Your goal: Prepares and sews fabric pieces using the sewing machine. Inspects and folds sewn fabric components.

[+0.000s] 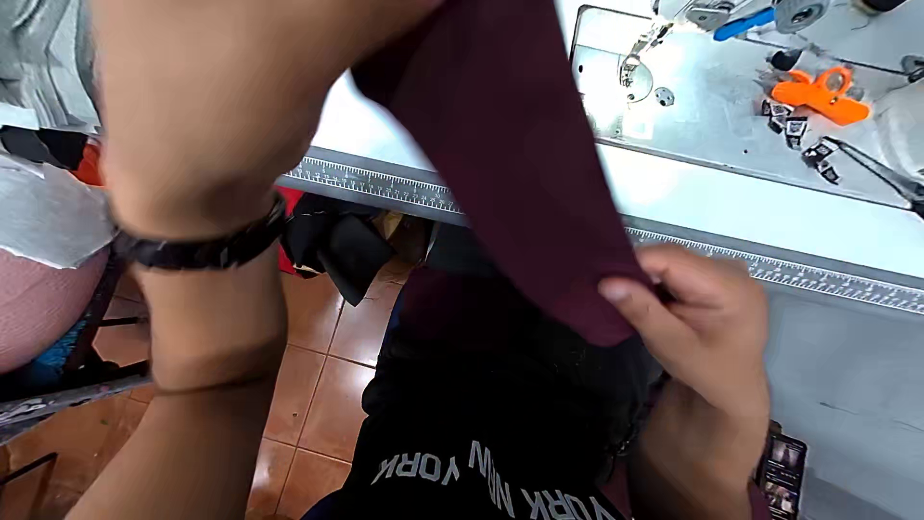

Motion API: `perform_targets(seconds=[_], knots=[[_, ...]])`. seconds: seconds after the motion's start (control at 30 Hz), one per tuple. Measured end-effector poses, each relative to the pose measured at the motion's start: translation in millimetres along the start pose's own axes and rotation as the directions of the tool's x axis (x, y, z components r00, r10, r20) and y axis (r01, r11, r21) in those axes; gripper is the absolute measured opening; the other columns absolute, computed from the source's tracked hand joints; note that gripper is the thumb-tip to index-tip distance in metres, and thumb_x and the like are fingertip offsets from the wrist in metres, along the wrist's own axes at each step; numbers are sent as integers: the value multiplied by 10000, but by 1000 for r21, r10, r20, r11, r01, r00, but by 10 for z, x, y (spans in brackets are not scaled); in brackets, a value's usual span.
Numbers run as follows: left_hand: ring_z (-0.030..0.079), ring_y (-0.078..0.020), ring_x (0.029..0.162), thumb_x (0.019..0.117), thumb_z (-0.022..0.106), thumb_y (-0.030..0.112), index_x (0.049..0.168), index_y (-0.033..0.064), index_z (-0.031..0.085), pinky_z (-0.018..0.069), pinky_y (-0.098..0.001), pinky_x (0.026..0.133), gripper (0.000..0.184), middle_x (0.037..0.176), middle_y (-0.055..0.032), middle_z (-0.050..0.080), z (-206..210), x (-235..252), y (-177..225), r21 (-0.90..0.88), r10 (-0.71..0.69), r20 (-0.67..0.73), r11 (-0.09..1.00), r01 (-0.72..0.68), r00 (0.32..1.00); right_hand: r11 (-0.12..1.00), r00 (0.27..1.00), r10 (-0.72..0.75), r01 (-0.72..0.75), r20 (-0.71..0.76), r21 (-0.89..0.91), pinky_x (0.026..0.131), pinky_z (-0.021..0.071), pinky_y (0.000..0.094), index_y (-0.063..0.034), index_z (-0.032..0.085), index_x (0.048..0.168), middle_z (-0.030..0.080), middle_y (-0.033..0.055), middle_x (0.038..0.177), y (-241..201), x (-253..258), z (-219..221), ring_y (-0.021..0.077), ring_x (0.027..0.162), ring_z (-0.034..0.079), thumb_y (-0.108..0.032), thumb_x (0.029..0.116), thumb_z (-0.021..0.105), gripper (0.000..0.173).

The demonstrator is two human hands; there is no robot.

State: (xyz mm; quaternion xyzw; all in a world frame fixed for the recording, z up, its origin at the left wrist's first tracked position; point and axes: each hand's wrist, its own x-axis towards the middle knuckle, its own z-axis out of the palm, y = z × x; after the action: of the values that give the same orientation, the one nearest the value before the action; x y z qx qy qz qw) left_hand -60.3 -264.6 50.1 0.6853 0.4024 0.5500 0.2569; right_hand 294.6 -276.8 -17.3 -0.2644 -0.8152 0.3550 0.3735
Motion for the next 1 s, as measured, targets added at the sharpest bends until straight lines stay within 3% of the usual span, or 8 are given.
perform_targets(seconds=[0.1, 0.23, 0.37, 0.47, 0.6, 0.7, 0.8, 1.0], knots=[[667, 18, 848, 960, 709, 319, 1081, 170, 710, 582, -191, 757, 192, 957, 127, 708, -191, -609, 104, 133, 15, 145, 991, -34, 989, 993, 990, 63, -50, 128, -107, 879, 563, 264, -147, 775, 1027, 709, -51, 1042, 41, -231, 16, 64, 1001, 653, -264, 1007, 629, 188], [639, 36, 778, 952, 687, 370, 1069, 224, 733, 547, -167, 683, 193, 950, 134, 712, -35, -1422, 550, 407, -255, 84, 891, 201, 963, 940, 954, 150, -56, 260, -336, 846, 570, 484, -182, 802, 1050, 691, 76, 1051, 347, -126, 741, 269, 1011, 658, -151, 954, 669, 167], [660, -41, 728, 1011, 614, 222, 1160, 183, 683, 551, -212, 647, 169, 874, 36, 719, 763, -1692, 906, 417, -168, 223, 907, 62, 960, 983, 914, -179, 149, 365, 109, 877, 590, 363, -79, 794, 1046, 712, 98, 1066, 797, 296, 1628, 191, 1002, 690, 27, 948, 613, 231], [662, -145, 631, 989, 604, 154, 1128, 117, 714, 542, -318, 523, 181, 753, -12, 681, 1568, -1797, 418, 486, -141, 302, 873, -25, 943, 941, 871, -295, 192, 393, 280, 1016, 529, 331, -14, 792, 1026, 712, 147, 1148, 1069, 434, 1850, 214, 1125, 665, 47, 961, 594, 217], [718, -187, 827, 978, 684, 296, 1338, 138, 661, 616, -395, 722, 394, 933, -41, 729, 2172, -2014, -426, 415, -208, 407, 909, 23, 889, 974, 911, -98, 171, 401, -149, 1070, 517, 432, -158, 752, 1223, 656, 48, 1371, 1405, 125, 1386, 213, 1263, 625, 20, 993, 535, 363], [670, -194, 1147, 1002, 644, 278, 1177, 128, 742, 556, -415, 999, 250, 1183, -46, 721, 1930, -2044, -704, 472, -231, 345, 881, 45, 910, 957, 945, 230, -177, 233, -230, 1004, 551, 494, -156, 720, 1280, 710, 44, 1290, 1489, -247, 817, 202, 1154, 689, -126, 1056, 515, 305], [552, -344, 1320, 958, 698, 218, 1336, 82, 663, 432, -561, 1115, 403, 1399, -148, 609, 1416, -1934, -1043, 610, -408, 335, 781, 135, 849, 936, 894, 353, -339, 277, -98, 1048, 519, 479, -92, 676, 1321, 661, 100, 1328, 1486, -562, 766, 230, 1233, 622, -233, 951, 703, 397], [681, -327, 1023, 887, 793, 215, 1101, 59, 719, 575, -541, 884, 274, 1085, -140, 684, 1065, -1952, -1309, 585, -448, 499, 805, 93, 742, 908, 831, 404, -316, 382, -274, 918, 574, 522, -80, 683, 1216, 710, 131, 1143, 1274, -718, 1130, 291, 1044, 701, -239, 929, 770, 340]])
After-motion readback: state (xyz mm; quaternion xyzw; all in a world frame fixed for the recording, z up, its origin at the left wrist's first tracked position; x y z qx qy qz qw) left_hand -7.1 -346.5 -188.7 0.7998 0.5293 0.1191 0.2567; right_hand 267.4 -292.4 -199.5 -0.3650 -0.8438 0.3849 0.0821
